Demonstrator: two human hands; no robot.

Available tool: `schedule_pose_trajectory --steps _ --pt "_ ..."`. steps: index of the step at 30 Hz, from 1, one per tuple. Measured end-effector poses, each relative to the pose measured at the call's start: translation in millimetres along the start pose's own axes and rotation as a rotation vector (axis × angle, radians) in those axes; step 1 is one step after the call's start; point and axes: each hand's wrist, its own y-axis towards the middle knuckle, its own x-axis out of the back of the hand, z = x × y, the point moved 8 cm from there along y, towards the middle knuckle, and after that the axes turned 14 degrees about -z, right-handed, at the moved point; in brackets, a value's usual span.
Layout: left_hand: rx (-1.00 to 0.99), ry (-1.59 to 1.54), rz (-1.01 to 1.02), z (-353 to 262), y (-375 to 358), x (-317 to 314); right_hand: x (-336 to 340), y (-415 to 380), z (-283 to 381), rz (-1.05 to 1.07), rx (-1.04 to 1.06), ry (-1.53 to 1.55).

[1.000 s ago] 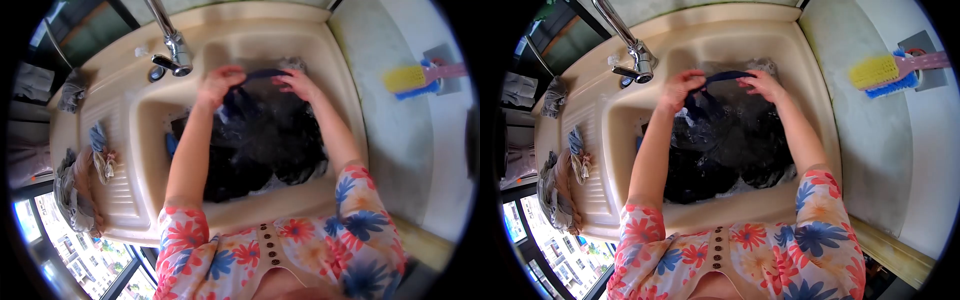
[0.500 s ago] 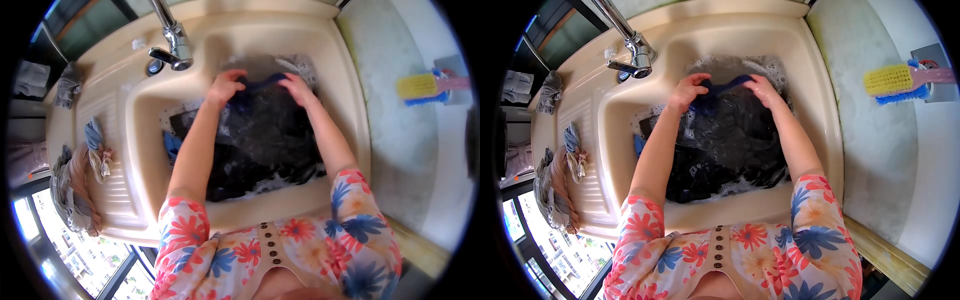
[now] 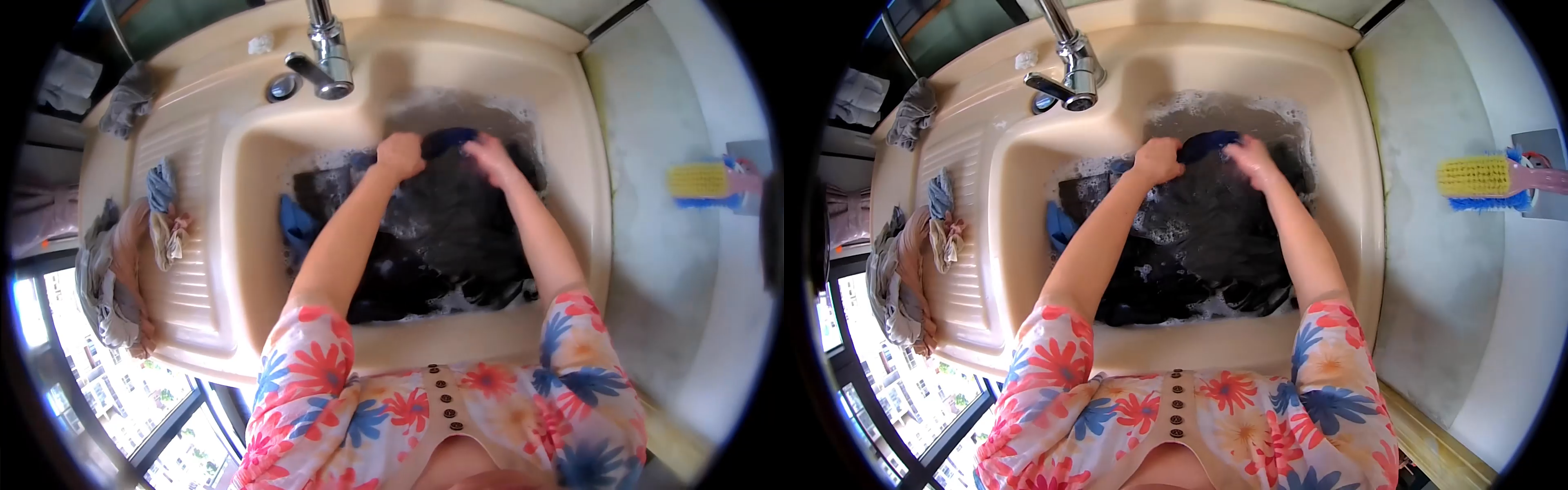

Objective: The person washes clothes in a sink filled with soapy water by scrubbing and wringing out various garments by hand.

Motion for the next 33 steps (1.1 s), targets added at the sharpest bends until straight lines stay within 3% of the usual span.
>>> schedule_pose_trajectory --steps 1,2,3,4,5,6,7,8,9,10,11,12,14,15,16,18,19,20,21,23,24,26,27,28,30,31,32,33 --pt "0.029 -0.028 0.007 3 -3 -4 -14 -23 11 0.15 -0.042 0.021" --pt "0.06 -0.054 0.016 8 -6 -8 -10 -19 9 0.163 -0.045 -0.001" --pt "0.193 -0.301 -0.177 21 -10 3 14 1 -2 0.006 -0.087 0.097" --pt "0.308 -0.668 -0.154 31 -12 -8 36 16 -15 -0.15 -0.127 0.194" --pt "0.416 -1.034 -0.127 40 -11 -19 32 10 -1 -0.106 -0.092 0.393" --pt "0.518 -1.403 -0.093 40 -8 -27 27 0 13 -0.179 -0.081 0.24" --pt "0.663 -1.579 -0.069 26 -14 -26 6 -4 24 -0.109 0.04 0.3" --pt "0.753 -1.719 -0.044 19 -16 -31 -14 -24 42 -0.042 0.071 -0.052" --pt "0.848 -1.854 -0.016 14 -18 -37 -50 -38 48 0.101 0.331 -0.021" --pt "0.946 -1.983 0.013 10 -22 -43 -67 -83 87 0.048 0.738 -0.232" --pt "0.687 -2.011 0.024 4 -35 -35 -79 -122 110 -0.006 0.954 -0.352" --pt "0.757 -1.89 0.209 -3 -33 -52 -87 -134 112 -0.033 0.99 -0.409" --pt "0.914 -1.848 0.041 -5 -43 -64 -96 -146 112 -0.089 1.062 -0.523" --pt "0.991 -1.826 -0.047 -7 -51 -68 -84 -98 84 -0.341 1.119 -0.447" --pt "1.068 -1.803 -0.138 -6 -58 -71 -79 -48 55 -0.041 0.292 -0.688" --pt "1.108 -1.656 -0.113 -7 -56 -64 -67 -38 64 -0.262 0.383 -0.72" --pt "1.177 -1.738 -0.143 -7 -56 -60 -73 -41 42 -0.127 0.225 -0.598" --pt "0.85 -1.973 -0.179 21 -35 -96 -78 -56 53 -0.155 0.398 -0.595" --pt "0.629 -2.003 -0.333 10 -43 -63 -83 -71 62 -0.185 0.569 -0.584" --pt "0.465 -2.286 0.153 16 -33 -98 -91 -101 78 -0.248 0.894 -0.533" --pt "1.122 -1.708 -0.17 -1 -54 -63 -67 -58 57 -0.218 0.37 -0.478" --pt "0.977 -1.537 0.059 -28 -49 -35 -32 4 29 -0.207 0.276 -0.656" --pt "0.97 -1.595 -0.05 -25 -41 -26 -24 7 40 -0.219 0.306 -0.623" --pt "0.89 -1.76 -0.012 -19 -29 -25 -14 8 50 -0.229 0.337 -0.597" --pt "0.824 -1.849 -0.019 -2 -26 -6 26 22 42 -0.221 0.181 -0.21" --pt "0.85 -1.832 -0.007 10 -27 -11 34 36 23 -0.142 -0.001 0.081" --pt "0.728 -1.68 -0.027 16 -23 -25 32 32 26 -0.135 0.07 0.089" --pt "0.608 -1.533 -0.047 21 -19 -45 22 32 18 -0.195 0.173 -0.166"
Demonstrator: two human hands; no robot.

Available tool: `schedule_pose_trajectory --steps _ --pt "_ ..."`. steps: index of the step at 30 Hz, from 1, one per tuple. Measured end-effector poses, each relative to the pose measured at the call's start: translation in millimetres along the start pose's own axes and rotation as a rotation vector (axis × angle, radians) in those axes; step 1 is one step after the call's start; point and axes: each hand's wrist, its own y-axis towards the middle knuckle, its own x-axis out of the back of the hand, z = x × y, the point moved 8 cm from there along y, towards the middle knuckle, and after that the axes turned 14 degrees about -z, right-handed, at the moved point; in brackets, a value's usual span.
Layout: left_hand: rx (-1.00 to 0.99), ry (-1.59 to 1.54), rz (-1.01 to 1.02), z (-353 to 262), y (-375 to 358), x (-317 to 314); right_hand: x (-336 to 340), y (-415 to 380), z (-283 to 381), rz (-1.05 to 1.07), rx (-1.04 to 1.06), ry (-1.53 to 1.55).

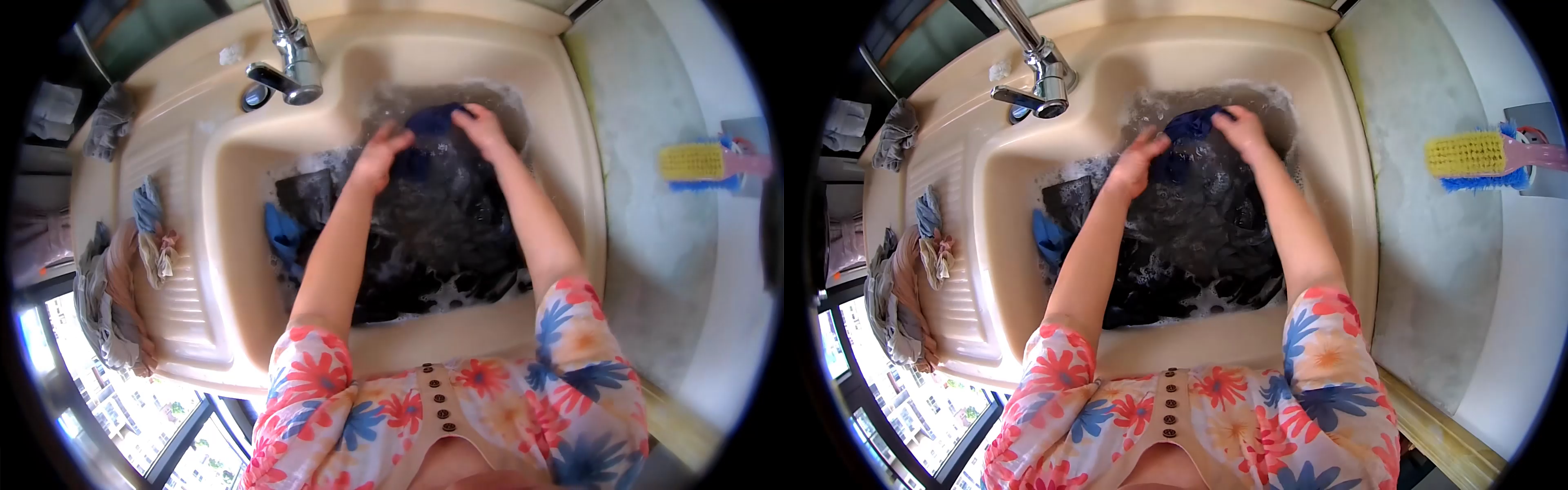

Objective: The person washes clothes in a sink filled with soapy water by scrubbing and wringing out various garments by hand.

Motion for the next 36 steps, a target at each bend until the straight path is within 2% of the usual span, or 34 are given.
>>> schedule_pose_trajectory --steps 1,2,3,5,6,7,9,10,11,12,13,14,15,17,18,20,21,22,25,27,28,29,31,33,35,36 --pt "-0.113 0.147 0.026 7 6 -3 -14 -4 -4 -0.045 0.123 -0.251" --pt "0.075 0.12 0.021 11 0 -7 -27 -23 22 0.129 0.312 -0.246" --pt "0.121 -0.001 0.021 12 2 -5 -28 -43 35 0.296 0.021 -0.115" --pt "0.213 -0.243 0.01 13 6 11 3 -11 27 0.096 0.141 0.017" --pt "0.338 -0.186 -0.033 0 -17 11 17 -6 16 0.042 -0.175 0.233" --pt "0.346 -0.243 -0.017 0 -19 9 18 -10 26 0.058 -0.121 0.192" --pt "0.361 -0.364 0.018 2 -18 0 -27 -15 21 0.079 0.226 -0.043" --pt "0.375 -0.331 -0.077 11 -12 2 -43 -48 53 0.097 0.448 -0.054" --pt "0.272 -0.395 -0.001 29 14 8 -50 -92 91 0.115 0.666 -0.062" --pt "0.217 -0.302 0.001 26 11 8 -54 -108 109 0.171 0.667 -0.166" --pt "0.167 -0.208 0.001 19 0 5 -53 -91 94 0.111 0.609 -0.251" --pt "0.276 -0.201 -0.154 13 -13 8 -41 -57 73 -0.002 0.551 -0.308" --pt "0.233 -0.228 -0.001 15 -8 10 -23 -31 56 -0.11 0.496 -0.363" --pt "0.215 -0.28 0.2 10 -10 6 -3 -33 77 -0.194 0.685 -0.521" --pt "0.297 -0.378 0.185 7 -20 2 -2 -47 96 -0.145 0.724 -0.614" --pt "0.453 -0.566 0.166 -2 -34 -11 -10 -76 106 0.027 0.761 -0.421" --pt "0.446 -0.596 0.182 -3 -33 -13 -16 -92 109 0.113 0.775 -0.322" --pt "0.44 -0.624 0.195 -3 -31 -14 -23 -109 102 0.128 0.787 -0.375" --pt "0.416 -0.619 0.227 -4 -35 -14 -30 -115 80 0.09 0.859 -0.347" --pt "0.405 -0.531 0.296 -13 -46 -18 -22 -110 81 0.081 0.718 -0.077" --pt "0.402 -0.46 0.358 -21 -52 -22 -18 -99 69 0.132 0.393 0.187" --pt "0.395 -0.39 0.423 -27 -58 -25 -7 -94 71 0.107 0.287 0.297" --pt "0.398 -0.256 0.36 -26 -55 -13 13 -75 53 0.138 0.015 0.476" --pt "0.412 -0.032 0.248 -27 -54 2 35 -61 26 0.114 -0.196 0.457" --pt "0.241 0.406 0.219 -41 -64 14 65 -44 -10 -0.051 -0.134 0.157" --pt "0.171 0.672 0.208 -46 -70 21 74 -44 -15 -0.07 -0.133 0.115"
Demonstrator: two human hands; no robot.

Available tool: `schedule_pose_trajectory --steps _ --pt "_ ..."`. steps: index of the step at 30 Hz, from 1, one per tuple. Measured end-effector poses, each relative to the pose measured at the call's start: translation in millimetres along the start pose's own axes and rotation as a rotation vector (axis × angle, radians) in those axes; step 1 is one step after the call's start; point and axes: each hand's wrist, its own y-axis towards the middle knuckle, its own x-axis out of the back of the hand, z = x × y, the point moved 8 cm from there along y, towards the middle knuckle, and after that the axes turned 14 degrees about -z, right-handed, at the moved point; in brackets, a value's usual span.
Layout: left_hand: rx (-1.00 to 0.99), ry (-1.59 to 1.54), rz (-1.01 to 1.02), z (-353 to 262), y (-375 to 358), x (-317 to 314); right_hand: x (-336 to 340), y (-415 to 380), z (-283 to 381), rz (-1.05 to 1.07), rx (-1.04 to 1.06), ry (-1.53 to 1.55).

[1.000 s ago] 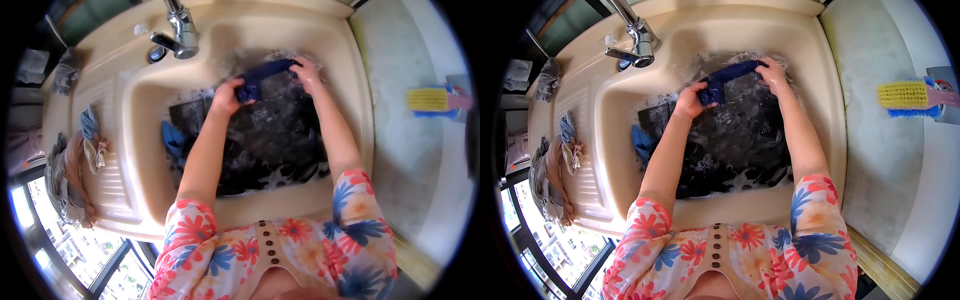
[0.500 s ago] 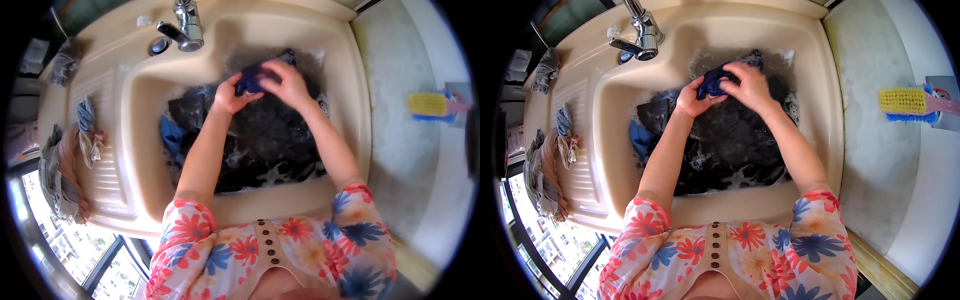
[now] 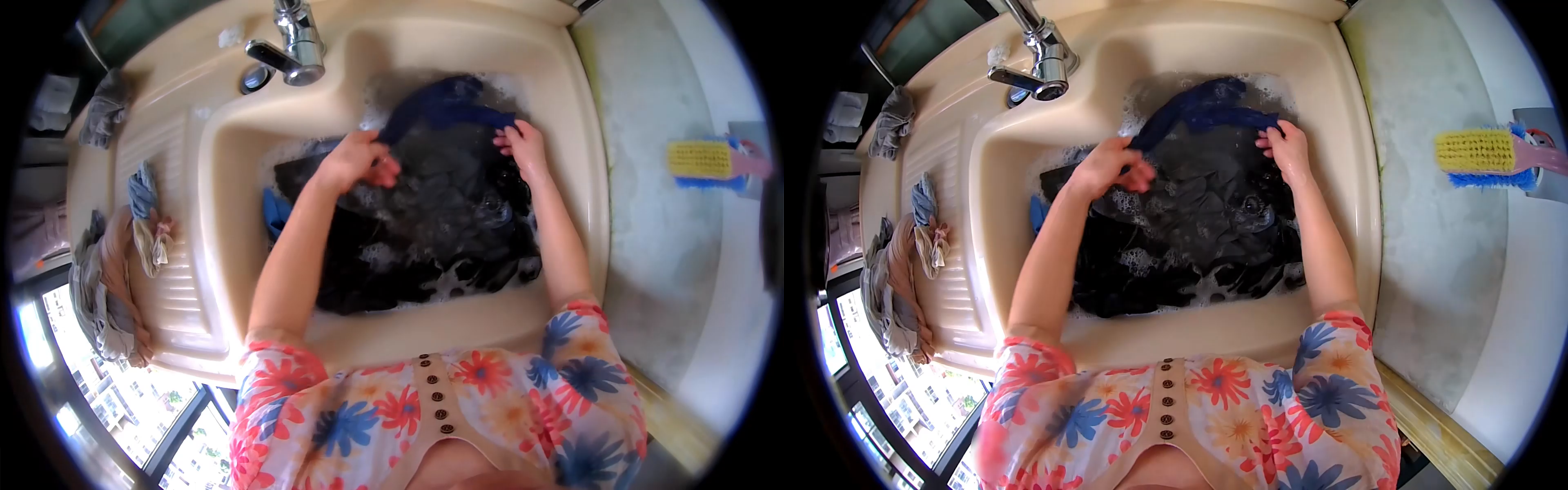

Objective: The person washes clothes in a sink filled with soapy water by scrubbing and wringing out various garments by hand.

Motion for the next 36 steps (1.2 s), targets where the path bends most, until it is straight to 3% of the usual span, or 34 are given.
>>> schedule_pose_trajectory --steps 1,4,7,10,12,14,15,19,23,25,27,30,33,34,36 --pt "-0.03 0.267 -0.05 0 -8 8 8 -1 -5 -0.021 0.001 -0.041" --pt "-0.358 1.056 0.122 -19 -44 11 25 -10 -3 -0.059 0.006 -0.217" --pt "-0.581 1.443 -0.106 -50 -57 16 29 -6 14 -0.121 0.583 -0.641" --pt "-0.69 1.273 -0.392 -84 -30 -15 16 -18 34 -0.102 0.696 -0.65" --pt "-0.68 1.066 -0.576 -83 16 -30 10 -14 25 -0.115 0.536 -0.585" --pt "-0.359 1.085 -0.461 -65 44 -42 0 -18 19 -0.063 0.28 -0.432" --pt "-0.395 1.006 -0.447 -57 60 -44 -5 -11 11 -0.045 0.352 -0.422" --pt "-0.482 0.811 -0.384 -40 72 -33 2 0 -7 0.027 0.064 -0.22" --pt "-0.55 0.404 -0.273 -71 45 -31 -12 -11 23 0.149 0.502 -0.77" --pt "-0.671 0.292 -0.237 -100 25 -39 -11 -8 41 0.138 0.36 -0.595" --pt "-0.785 0.241 -0.232 -137 -9 -49 -11 -27 103 0.176 0.273 -0.381" --pt "-0.876 0.123 -0.28 -189 -53 -60 -12 -67 187 0.181 0.466 -0.055" --pt "-1.067 0.299 -0.4 -228 -77 -57 -9 -75 230 0.289 0.515 -0.021" --pt "-1.049 0.326 -0.308 -235 -82 -61 -7 -78 240 0.306 0.489 -0.018" --pt "-1.109 0.508 -0.44 -248 -99 -62 -8 -82 251 0.346 0.436 -0.012"
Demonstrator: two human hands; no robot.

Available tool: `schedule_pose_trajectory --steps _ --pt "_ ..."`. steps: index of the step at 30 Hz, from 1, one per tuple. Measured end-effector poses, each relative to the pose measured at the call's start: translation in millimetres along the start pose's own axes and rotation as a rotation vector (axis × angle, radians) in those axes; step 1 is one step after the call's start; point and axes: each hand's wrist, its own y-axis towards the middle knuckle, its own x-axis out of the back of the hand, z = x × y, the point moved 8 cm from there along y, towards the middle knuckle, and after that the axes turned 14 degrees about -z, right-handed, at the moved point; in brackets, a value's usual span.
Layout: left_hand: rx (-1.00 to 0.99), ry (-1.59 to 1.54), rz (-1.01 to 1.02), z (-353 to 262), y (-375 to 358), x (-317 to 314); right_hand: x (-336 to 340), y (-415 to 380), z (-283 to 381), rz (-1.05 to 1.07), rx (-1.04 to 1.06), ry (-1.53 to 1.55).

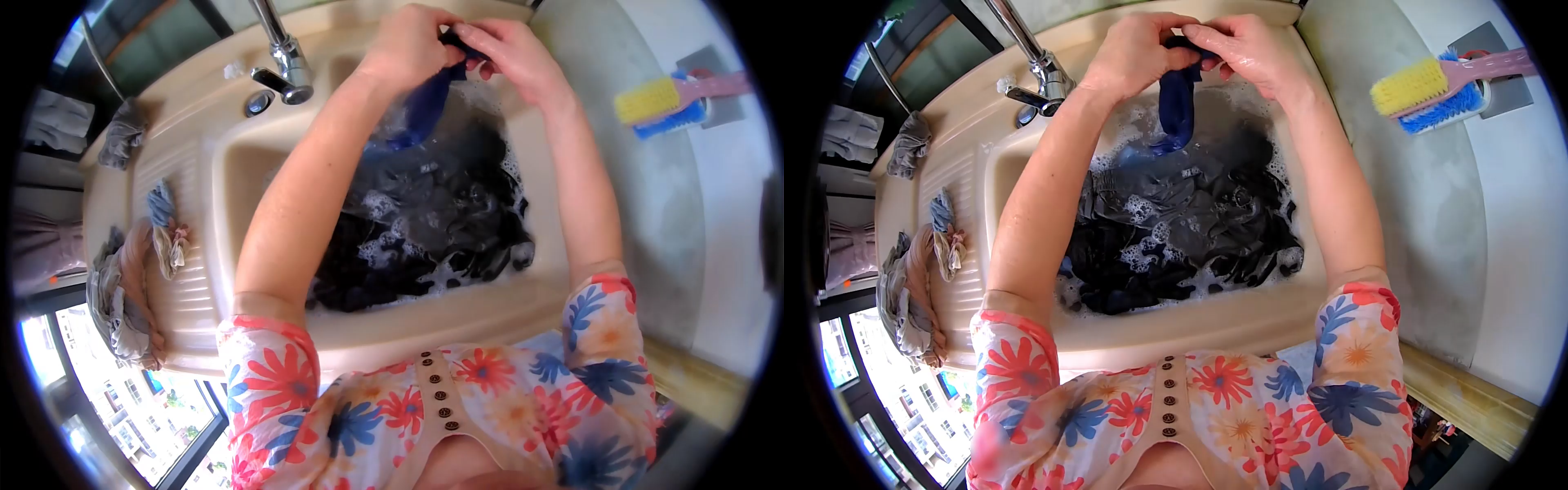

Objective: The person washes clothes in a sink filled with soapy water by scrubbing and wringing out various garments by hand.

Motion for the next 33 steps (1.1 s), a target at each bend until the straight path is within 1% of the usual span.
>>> schedule_pose_trajectory --steps 1,2,3,5,8,9,11,12,14,15,16,17,18,19,20,21,23,24,25,27,28,30,31,32,33 --pt "-0.042 0.103 -0.02 -9 2 6 2 -1 3 -0.022 0.018 0.038" --pt "0.022 0.172 0.075 -9 3 3 3 -3 6 -0.043 0.036 0.074" --pt "-0.032 0.218 0.103 -16 5 4 4 -3 7 -0.059 0.052 0.109" --pt "-0.136 0.31 0.163 -23 4 3 1 -4 0 0.008 0.082 0.159" --pt "-0.369 0.249 0.129 -23 6 1 -5 -2 -3 0.113 0.077 0.276" --pt "-0.31 0.213 0.069 -19 9 6 -6 -1 -4 0.143 0.068 0.321" --pt "-0.195 0.138 -0.049 -17 11 17 1 1 -9 0.219 0.114 0.472" --pt "-0.205 0.074 -0.082 -23 12 25 1 3 -13 0.255 0.137 0.545" --pt "-0.017 -0.312 -0.073 -22 18 31 -22 13 -78 0.141 0.129 0.403" --pt "0.077 -0.502 -0.07 -19 21 33 -46 4 -96 0.202 0.1 0.302" --pt "0.121 -0.614 -0.11 -16 22 37 -72 -11 -111 0.262 0.068 0.203" --pt "0.166 -0.724 -0.147 -12 22 39 -92 -19 -128 0.297 -0.03 0.225" --pt "0.213 -0.833 -0.184 -7 21 41 -104 -17 -159 0.279 -0.219 0.294" --pt "0.264 -0.941 -0.218 -1 20 42 -103 -15 -178 0.248 -0.246 0.331" --pt "0.181 -0.835 -0.343 34 15 43 -95 -14 -192 0.214 -0.275 0.368" --pt "0.29 -0.927 -0.354 49 2 35 -86 -12 -206 0.178 -0.3 0.401" --pt "0.573 -0.959 -0.298 95 -38 12 -61 -9 -258 0.088 -0.561 0.36" --pt "0.721 -0.986 -0.27 134 -60 -13 -54 -13 -279 0.037 -0.691 0.342" --pt "0.871 -1.007 -0.242 175 -86 -42 -54 -12 -287 0.05 -0.651 0.241" --pt "1.03 -0.743 -0.374 243 -138 -69 -58 -9 -295 0.081 -0.567 0.042" --pt "1.003 -0.736 -0.413 258 -146 -76 -63 -15 -269 0.18 -0.585 0.158" --pt "0.961 -0.719 -0.484 259 -154 -77 -40 -9 -277 -0.129 -0.617 0.319" --pt "1.034 -0.764 -0.502 261 -163 -86 -29 -10 -282 -0.285 -0.63 0.399" --pt "1.105 -0.81 -0.518 241 -161 -89 -35 -7 -288 -0.31 -0.581 0.241" --pt "1.174 -0.859 -0.536 228 -162 -94 -47 -14 -255 -0.255 -0.524 -0.096"
